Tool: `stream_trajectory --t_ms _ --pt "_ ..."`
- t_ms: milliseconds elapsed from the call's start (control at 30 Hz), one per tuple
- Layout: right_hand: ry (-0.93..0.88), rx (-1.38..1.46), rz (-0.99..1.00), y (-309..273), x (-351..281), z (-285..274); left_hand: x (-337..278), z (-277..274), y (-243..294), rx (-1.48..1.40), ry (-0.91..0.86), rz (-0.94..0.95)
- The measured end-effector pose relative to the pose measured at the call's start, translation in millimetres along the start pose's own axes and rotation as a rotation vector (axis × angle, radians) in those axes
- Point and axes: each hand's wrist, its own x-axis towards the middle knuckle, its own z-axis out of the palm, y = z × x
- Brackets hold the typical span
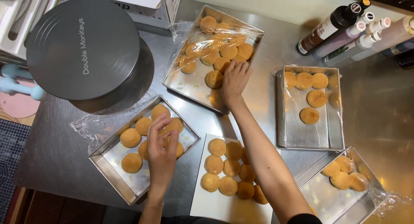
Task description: The person picks round baked pastries one at a time from metal trays on a stainless steel counter and arranges them in a neat grid on a white board. After filling the grid, the person carries an emptied tray to the sink area.
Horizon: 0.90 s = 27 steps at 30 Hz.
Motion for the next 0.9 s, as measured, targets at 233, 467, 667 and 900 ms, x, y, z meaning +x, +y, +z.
stream_trajectory --t_ms 233,467,667,900 --pt "0.225 -0.094 -0.017 25.0 -33.3 -64.9 -55.5 18.2 -17.5 0.076 -0.165 -0.131" --pt "-0.327 1.676 0.241 120.4 -144.2 -152.7 -103.3 55.9 -64.0 0.493 -0.45 -0.019" --pt "-0.42 1.847 0.322 134.6 -259.4 -159.9 -109.4 69.2 -82.0 0.635 -0.403 0.116" --pt "-0.181 1.215 0.257 85.0 -308.4 -146.8 -112.6 60.7 -62.9 0.494 -0.229 0.213"
